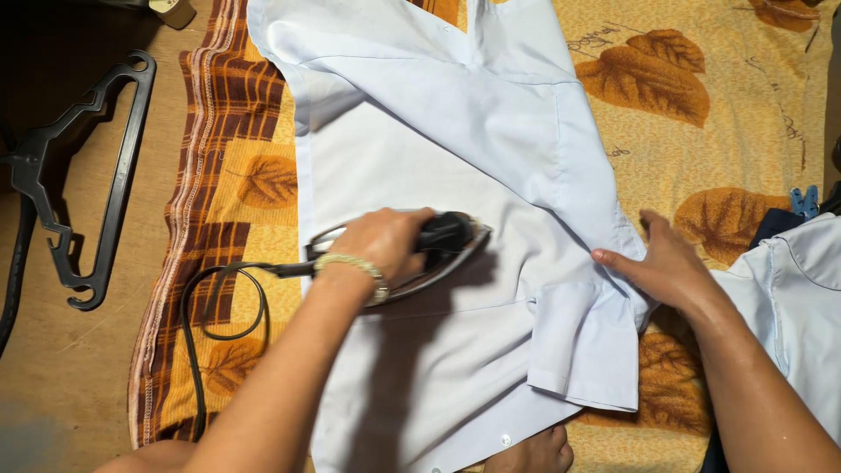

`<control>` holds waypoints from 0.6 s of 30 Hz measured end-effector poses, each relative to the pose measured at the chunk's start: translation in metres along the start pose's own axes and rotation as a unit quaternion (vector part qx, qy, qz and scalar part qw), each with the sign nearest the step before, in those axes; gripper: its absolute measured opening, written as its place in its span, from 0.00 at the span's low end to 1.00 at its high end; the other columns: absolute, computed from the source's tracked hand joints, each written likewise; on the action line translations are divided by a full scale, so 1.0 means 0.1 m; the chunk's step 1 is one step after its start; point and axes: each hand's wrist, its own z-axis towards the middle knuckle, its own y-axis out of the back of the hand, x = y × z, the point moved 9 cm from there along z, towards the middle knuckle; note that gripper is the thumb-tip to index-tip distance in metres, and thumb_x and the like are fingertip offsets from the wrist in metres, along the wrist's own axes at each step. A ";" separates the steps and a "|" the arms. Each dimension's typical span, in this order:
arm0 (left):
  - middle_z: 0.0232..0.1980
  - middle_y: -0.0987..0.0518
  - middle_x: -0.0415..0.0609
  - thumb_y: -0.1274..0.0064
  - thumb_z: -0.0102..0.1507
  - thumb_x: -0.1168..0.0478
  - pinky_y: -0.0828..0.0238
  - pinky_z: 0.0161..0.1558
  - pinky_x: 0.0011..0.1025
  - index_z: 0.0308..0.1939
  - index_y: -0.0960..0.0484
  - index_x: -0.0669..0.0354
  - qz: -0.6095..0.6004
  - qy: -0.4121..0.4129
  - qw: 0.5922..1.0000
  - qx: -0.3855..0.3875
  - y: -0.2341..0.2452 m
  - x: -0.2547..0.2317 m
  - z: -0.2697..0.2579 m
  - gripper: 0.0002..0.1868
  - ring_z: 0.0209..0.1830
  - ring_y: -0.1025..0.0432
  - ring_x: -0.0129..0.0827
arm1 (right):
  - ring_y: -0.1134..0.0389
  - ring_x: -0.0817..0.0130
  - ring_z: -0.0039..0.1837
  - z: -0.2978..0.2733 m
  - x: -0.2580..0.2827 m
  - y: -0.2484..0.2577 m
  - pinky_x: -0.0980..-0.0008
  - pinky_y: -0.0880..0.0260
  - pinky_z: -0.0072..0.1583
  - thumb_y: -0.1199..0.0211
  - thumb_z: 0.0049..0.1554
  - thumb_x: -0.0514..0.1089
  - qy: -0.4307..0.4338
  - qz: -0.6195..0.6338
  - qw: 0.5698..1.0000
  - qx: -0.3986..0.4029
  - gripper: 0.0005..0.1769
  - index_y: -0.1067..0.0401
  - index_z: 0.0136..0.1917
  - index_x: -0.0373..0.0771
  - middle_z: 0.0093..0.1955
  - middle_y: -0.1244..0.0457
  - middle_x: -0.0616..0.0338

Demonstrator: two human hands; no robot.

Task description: The person irons a white shirt laid out on a patterned bedsheet. They use an electric iron to smooth the fabric, focusing on the front panel, pocket, and sleeves while adjusting the shirt's position as needed.

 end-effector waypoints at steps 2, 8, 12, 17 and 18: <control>0.45 0.17 0.58 0.41 0.54 0.62 0.26 0.50 0.47 0.61 0.24 0.48 -0.001 -0.023 1.000 0.020 -0.11 -0.27 0.16 0.29 0.47 0.22 0.52 | 0.33 0.48 0.65 -0.02 -0.19 -0.23 0.56 0.34 0.65 0.20 0.48 0.64 -0.060 0.116 0.989 0.064 0.54 0.37 0.73 0.27 0.64 0.36 0.32; 0.43 0.16 0.57 0.45 0.57 0.64 0.25 0.49 0.47 0.55 0.22 0.49 -0.005 -0.052 0.998 0.032 -0.32 -0.81 0.42 0.21 0.46 0.22 0.52 | 0.29 0.61 0.61 -0.13 -0.28 -0.40 0.62 0.31 0.63 0.35 0.56 0.50 -0.126 0.454 0.872 0.133 0.33 0.30 0.72 0.35 0.64 0.30 0.45; 0.43 0.17 0.57 0.43 0.56 0.63 0.26 0.47 0.49 0.57 0.22 0.49 -0.013 -0.059 0.998 0.016 -0.31 -0.71 0.31 0.24 0.46 0.23 0.53 | 0.34 0.69 0.66 -0.15 -0.17 -0.21 0.65 0.34 0.65 0.41 0.60 0.47 -0.065 0.569 0.813 0.103 0.29 0.36 0.73 0.38 0.68 0.35 0.55; 0.43 0.17 0.57 0.42 0.54 0.62 0.27 0.48 0.49 0.62 0.25 0.44 -0.007 0.022 0.998 0.062 -0.28 -0.18 -0.09 0.30 0.46 0.23 0.54 | 0.35 0.69 0.66 -0.17 -0.12 -0.08 0.65 0.34 0.65 0.44 0.63 0.48 -0.030 0.528 0.845 0.075 0.27 0.36 0.72 0.37 0.66 0.34 0.56; 0.43 0.17 0.56 0.42 0.55 0.62 0.27 0.49 0.49 0.61 0.24 0.44 -0.008 0.035 0.998 0.061 -0.27 -0.11 -0.18 0.29 0.46 0.23 0.54 | 0.35 0.69 0.65 -0.17 -0.13 -0.04 0.65 0.34 0.64 0.44 0.63 0.48 -0.023 0.525 0.848 0.074 0.27 0.36 0.72 0.37 0.65 0.34 0.56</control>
